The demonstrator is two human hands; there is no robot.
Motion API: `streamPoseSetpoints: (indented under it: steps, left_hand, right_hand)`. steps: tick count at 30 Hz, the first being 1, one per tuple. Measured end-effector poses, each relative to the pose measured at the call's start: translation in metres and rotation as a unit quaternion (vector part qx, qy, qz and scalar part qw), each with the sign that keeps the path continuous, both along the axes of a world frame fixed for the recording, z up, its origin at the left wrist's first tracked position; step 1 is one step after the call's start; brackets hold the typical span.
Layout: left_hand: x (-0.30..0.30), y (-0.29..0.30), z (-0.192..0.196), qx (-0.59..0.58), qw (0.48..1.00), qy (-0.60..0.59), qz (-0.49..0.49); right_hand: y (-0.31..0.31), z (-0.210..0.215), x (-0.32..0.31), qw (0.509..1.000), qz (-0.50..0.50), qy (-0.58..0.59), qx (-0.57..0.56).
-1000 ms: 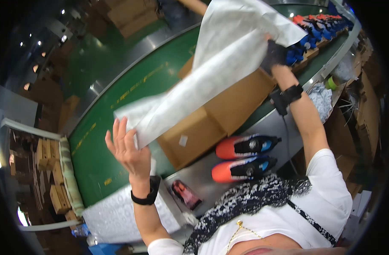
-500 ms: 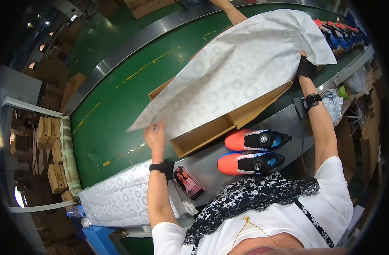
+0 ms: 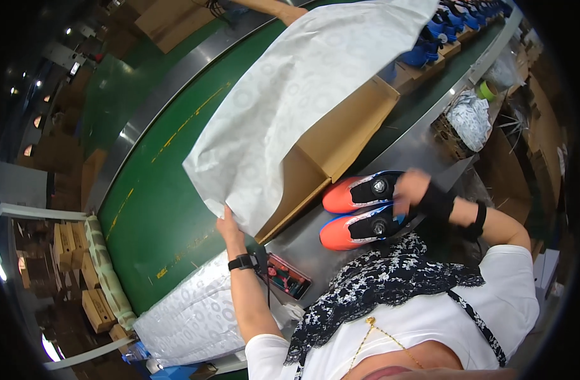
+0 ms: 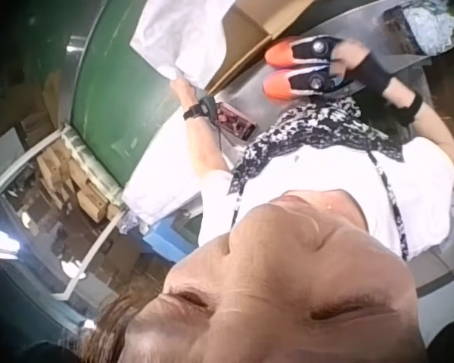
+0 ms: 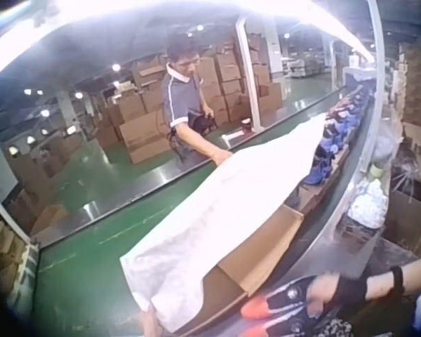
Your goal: Packing pairs of shoes into shoeboxes with wrapping paper on a manufacturing assembly line.
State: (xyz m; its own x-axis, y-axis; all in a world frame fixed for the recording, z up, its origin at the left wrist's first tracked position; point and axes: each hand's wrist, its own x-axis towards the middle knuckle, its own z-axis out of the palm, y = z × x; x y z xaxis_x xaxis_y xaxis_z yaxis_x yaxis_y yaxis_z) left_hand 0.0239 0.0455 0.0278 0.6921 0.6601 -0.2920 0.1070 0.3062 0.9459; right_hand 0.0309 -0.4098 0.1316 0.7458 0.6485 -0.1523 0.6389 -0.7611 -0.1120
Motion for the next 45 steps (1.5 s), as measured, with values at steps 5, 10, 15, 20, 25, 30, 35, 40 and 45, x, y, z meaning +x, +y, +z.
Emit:
streamPoseSetpoints:
  steps: [5, 10, 15, 20, 25, 30, 35, 40, 45]
  left_hand:
    - [0.000, -0.017, -0.018, 0.098, 0.995, 0.011, -0.023]
    - [-0.011, -0.003, -0.013, 0.232, 0.968, 0.087, -0.023]
    - [-0.024, -0.002, 0.012, 0.450, 0.890, 0.068, -0.042]
    - [-0.059, 0.042, 0.017, 0.442, 0.879, 0.179, -0.018]
    - [-0.057, 0.048, 0.062, 0.020, 0.998, 0.061, -0.001]
    - [-0.043, 0.046, 0.112, -0.006, 0.999, 0.038, 0.023]
    - [0.009, -0.019, 0.138, 0.056, 0.978, -0.100, -0.174]
    - [0.053, -0.083, 0.087, 0.074, 0.946, -0.046, -0.313]
    - [0.054, -0.067, 0.025, 0.639, 0.651, 0.027, -0.408]
  right_hand:
    - [0.006, -0.032, -0.064, 0.970, 0.217, -0.097, -0.058]
    - [0.066, 0.030, -0.039, 0.970, 0.201, 0.080, 0.115]
    - [0.134, 0.085, 0.027, 0.877, 0.106, 0.213, 0.417]
    - [0.209, 0.031, 0.090, 0.931, -0.064, 0.080, 0.350]
    - [0.224, -0.039, 0.085, 0.936, -0.126, 0.092, 0.316]
    - [0.227, -0.016, 0.075, 0.924, -0.134, 0.160, 0.319]
    - [0.236, -0.022, 0.080, 0.902, -0.145, 0.250, 0.321]
    - [0.221, 0.012, 0.079, 0.918, -0.121, 0.158, 0.344]
    - [0.185, 0.044, 0.089, 0.926, -0.110, 0.007, 0.361]
